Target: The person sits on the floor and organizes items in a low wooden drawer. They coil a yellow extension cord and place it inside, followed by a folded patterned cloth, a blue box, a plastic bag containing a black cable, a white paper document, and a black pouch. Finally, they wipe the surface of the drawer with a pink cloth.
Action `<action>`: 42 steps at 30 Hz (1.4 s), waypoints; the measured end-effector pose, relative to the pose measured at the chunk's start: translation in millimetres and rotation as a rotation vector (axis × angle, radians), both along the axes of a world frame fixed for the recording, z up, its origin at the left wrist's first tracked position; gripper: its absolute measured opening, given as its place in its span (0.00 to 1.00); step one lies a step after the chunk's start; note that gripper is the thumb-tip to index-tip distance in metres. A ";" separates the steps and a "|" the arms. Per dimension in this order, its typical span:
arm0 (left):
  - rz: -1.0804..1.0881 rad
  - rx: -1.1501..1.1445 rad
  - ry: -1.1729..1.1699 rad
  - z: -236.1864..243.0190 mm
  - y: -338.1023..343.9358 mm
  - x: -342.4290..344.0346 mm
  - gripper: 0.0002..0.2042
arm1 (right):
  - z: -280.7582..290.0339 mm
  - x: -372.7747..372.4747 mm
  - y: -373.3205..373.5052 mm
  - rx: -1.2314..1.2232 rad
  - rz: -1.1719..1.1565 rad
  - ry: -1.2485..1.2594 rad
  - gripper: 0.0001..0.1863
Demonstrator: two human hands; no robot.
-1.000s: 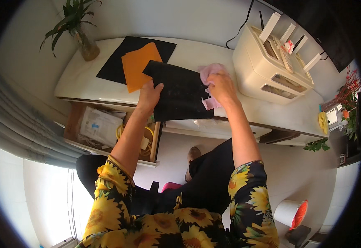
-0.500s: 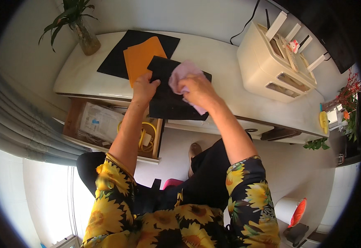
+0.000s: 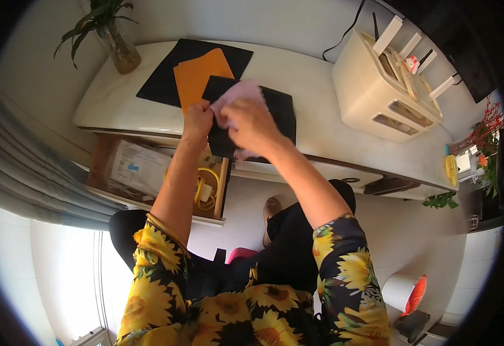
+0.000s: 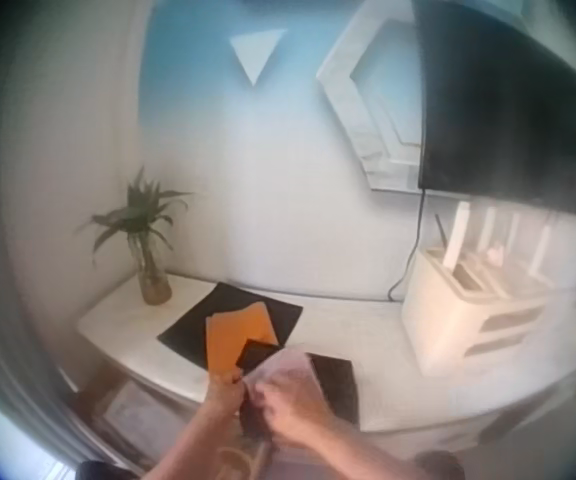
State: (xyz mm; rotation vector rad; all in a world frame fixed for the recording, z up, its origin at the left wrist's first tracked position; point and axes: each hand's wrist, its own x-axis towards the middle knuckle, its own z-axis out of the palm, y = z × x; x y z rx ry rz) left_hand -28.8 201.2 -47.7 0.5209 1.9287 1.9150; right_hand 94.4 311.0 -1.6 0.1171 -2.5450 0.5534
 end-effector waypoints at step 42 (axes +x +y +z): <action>0.115 0.133 -0.341 3.1 -3.2 -0.6 0.16 | 20.8 54.0 82.0 0.023 -0.439 -0.165 0.12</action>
